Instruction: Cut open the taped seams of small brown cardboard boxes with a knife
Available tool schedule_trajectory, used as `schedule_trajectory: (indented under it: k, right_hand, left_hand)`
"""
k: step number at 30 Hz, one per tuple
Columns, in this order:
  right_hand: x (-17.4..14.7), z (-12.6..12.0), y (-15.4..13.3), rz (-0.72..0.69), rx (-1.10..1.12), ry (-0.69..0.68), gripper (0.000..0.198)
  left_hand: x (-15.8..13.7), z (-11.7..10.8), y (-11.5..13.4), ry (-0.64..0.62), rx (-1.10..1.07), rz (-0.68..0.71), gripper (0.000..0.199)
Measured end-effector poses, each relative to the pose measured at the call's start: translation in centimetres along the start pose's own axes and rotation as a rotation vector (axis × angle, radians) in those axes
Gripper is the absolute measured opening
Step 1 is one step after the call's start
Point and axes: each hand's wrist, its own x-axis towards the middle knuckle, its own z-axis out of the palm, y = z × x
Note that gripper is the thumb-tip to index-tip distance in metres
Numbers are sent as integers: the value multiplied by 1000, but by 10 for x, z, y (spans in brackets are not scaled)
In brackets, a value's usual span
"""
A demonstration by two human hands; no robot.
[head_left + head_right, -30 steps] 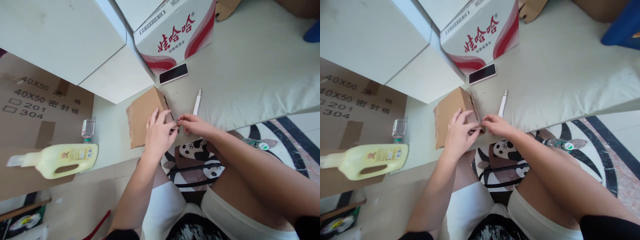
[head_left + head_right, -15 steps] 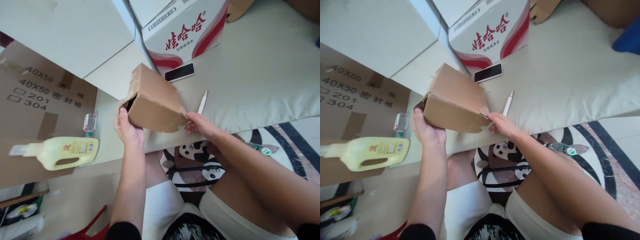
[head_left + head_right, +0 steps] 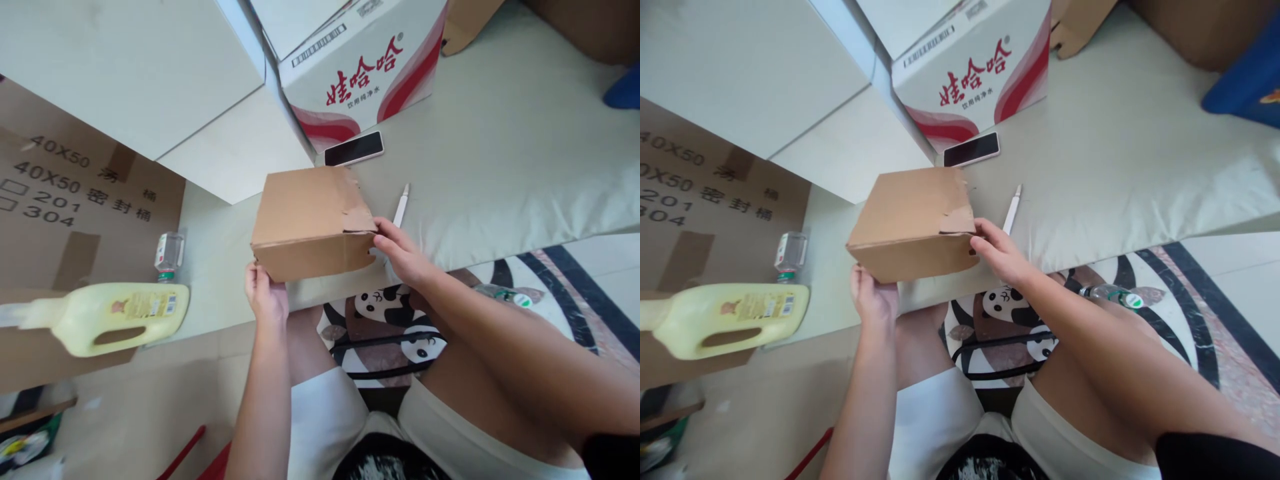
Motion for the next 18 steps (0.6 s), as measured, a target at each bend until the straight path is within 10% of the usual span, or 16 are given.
schedule_trajectory:
  k: [8, 18]
  right_hand:
    - [0, 8, -7, 89, -101, 69, 43]
    - [1, -3, -14, 82, -200, 254, 30]
  left_hand:
    - [-14, -34, -13, -273, 635, 155, 24]
    - [-7, -8, -13, -327, -3, -382, 50]
